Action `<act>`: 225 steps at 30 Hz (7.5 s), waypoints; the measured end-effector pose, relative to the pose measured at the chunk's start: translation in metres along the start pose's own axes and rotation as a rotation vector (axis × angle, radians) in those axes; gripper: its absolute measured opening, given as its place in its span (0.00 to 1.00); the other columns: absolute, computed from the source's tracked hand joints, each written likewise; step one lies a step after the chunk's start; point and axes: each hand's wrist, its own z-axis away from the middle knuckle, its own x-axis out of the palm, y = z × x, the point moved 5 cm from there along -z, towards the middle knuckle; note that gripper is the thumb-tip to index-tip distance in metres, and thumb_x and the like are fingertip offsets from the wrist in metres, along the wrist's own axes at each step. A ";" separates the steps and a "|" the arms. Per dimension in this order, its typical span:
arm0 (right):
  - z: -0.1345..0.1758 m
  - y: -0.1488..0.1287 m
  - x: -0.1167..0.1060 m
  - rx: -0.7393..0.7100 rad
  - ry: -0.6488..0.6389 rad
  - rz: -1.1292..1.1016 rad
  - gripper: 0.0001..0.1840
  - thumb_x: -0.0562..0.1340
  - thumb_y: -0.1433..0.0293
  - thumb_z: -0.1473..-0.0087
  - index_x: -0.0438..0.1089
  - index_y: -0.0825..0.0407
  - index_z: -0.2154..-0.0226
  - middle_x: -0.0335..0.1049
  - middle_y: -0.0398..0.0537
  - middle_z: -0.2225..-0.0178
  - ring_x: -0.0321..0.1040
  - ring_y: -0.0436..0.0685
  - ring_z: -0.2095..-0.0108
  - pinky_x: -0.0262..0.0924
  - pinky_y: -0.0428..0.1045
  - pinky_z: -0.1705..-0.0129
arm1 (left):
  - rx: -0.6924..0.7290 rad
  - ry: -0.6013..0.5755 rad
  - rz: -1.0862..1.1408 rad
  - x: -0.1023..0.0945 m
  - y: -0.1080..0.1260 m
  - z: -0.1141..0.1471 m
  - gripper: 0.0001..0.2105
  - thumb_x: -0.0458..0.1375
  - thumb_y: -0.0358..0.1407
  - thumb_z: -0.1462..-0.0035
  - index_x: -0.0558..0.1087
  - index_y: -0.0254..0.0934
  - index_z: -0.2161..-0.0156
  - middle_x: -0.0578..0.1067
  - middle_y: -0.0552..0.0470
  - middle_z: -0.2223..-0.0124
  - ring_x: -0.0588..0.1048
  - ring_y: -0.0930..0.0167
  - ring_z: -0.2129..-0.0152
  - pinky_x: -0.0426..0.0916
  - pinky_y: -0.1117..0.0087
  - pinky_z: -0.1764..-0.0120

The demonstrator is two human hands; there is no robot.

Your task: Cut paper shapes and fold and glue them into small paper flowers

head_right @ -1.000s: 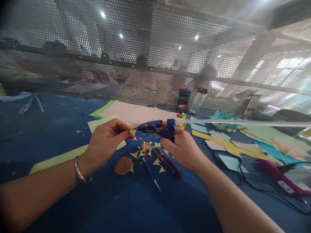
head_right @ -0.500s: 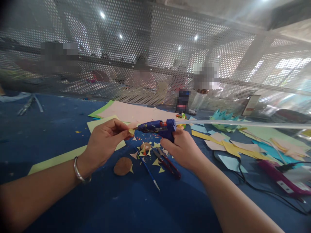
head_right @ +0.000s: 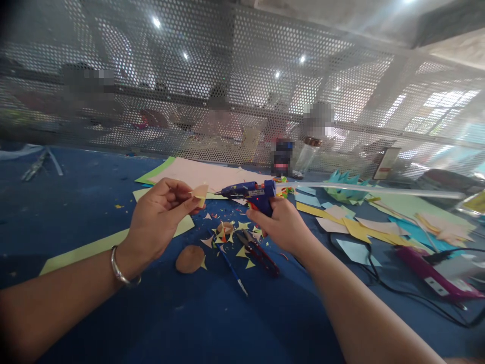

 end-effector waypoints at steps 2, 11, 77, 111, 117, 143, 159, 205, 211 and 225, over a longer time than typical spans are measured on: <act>-0.003 0.005 0.003 0.044 -0.022 -0.108 0.19 0.63 0.55 0.46 0.65 0.51 0.77 0.66 0.42 0.86 0.59 0.49 0.86 0.56 0.46 0.82 | -0.035 -0.006 0.006 0.001 -0.001 0.000 0.13 0.66 0.33 0.48 0.70 0.40 0.58 0.77 0.55 0.70 0.79 0.70 0.72 0.74 0.69 0.64; -0.011 0.029 0.012 0.268 -0.093 -0.116 0.18 0.61 0.57 0.45 0.65 0.52 0.78 0.66 0.41 0.85 0.68 0.52 0.85 0.60 0.45 0.85 | -0.256 -0.053 0.098 0.006 -0.011 0.003 0.10 0.67 0.31 0.49 0.73 0.36 0.62 0.78 0.52 0.70 0.78 0.73 0.73 0.74 0.72 0.67; 0.025 -0.043 0.038 -0.526 -0.040 0.075 0.05 0.61 0.70 0.39 0.73 0.52 0.63 0.71 0.43 0.69 0.65 0.48 0.71 0.58 0.45 0.71 | -0.486 -0.397 0.016 0.024 -0.011 0.017 0.07 0.64 0.34 0.45 0.74 0.31 0.66 0.78 0.51 0.69 0.76 0.75 0.71 0.70 0.72 0.63; 0.030 -0.048 0.039 -0.592 0.123 0.167 0.05 0.60 0.71 0.41 0.71 0.53 0.68 0.68 0.45 0.71 0.62 0.49 0.74 0.56 0.46 0.71 | -0.182 -0.414 -0.140 0.025 -0.003 0.017 0.12 0.62 0.39 0.41 0.75 0.37 0.54 0.79 0.47 0.56 0.78 0.68 0.61 0.72 0.67 0.55; 0.031 -0.047 0.039 -0.606 0.141 0.190 0.04 0.60 0.72 0.42 0.71 0.53 0.67 0.69 0.44 0.70 0.62 0.48 0.74 0.56 0.45 0.72 | -0.273 -0.365 -0.036 0.024 -0.007 0.019 0.17 0.64 0.43 0.44 0.76 0.36 0.53 0.79 0.45 0.55 0.78 0.67 0.60 0.71 0.65 0.54; 0.029 -0.045 0.038 -0.549 0.113 0.110 0.04 0.61 0.70 0.41 0.72 0.52 0.65 0.70 0.45 0.69 0.63 0.47 0.75 0.59 0.45 0.72 | -0.249 -0.430 -0.061 0.026 -0.004 0.019 0.17 0.63 0.40 0.42 0.76 0.38 0.49 0.81 0.47 0.53 0.78 0.65 0.56 0.72 0.62 0.50; 0.030 -0.046 0.040 -0.554 0.116 0.132 0.06 0.62 0.68 0.41 0.72 0.54 0.65 0.68 0.44 0.70 0.63 0.47 0.76 0.58 0.45 0.73 | -0.037 -0.379 -0.291 0.028 0.007 0.020 0.10 0.60 0.36 0.40 0.73 0.36 0.53 0.79 0.48 0.57 0.79 0.68 0.60 0.74 0.68 0.56; -0.008 0.015 -0.014 -0.046 -0.048 0.625 0.13 0.62 0.59 0.44 0.72 0.50 0.73 0.71 0.45 0.76 0.64 0.53 0.75 0.49 0.47 0.74 | -0.038 -0.311 -0.368 0.016 0.002 0.009 0.13 0.62 0.36 0.42 0.71 0.37 0.52 0.81 0.49 0.62 0.79 0.69 0.66 0.73 0.69 0.62; -0.017 0.037 -0.005 -0.001 -0.126 0.377 0.17 0.68 0.57 0.53 0.69 0.51 0.80 0.66 0.43 0.81 0.59 0.51 0.80 0.45 0.47 0.79 | -0.008 -0.250 -0.297 0.011 0.000 0.003 0.13 0.63 0.36 0.43 0.71 0.37 0.53 0.79 0.49 0.64 0.79 0.68 0.67 0.74 0.69 0.63; -0.025 0.049 -0.010 0.237 -0.048 -0.370 0.15 0.68 0.60 0.53 0.66 0.52 0.75 0.66 0.41 0.79 0.62 0.46 0.83 0.56 0.43 0.84 | -0.021 -0.032 -0.102 -0.004 -0.011 -0.009 0.10 0.65 0.33 0.47 0.73 0.37 0.59 0.77 0.52 0.67 0.78 0.72 0.68 0.73 0.69 0.59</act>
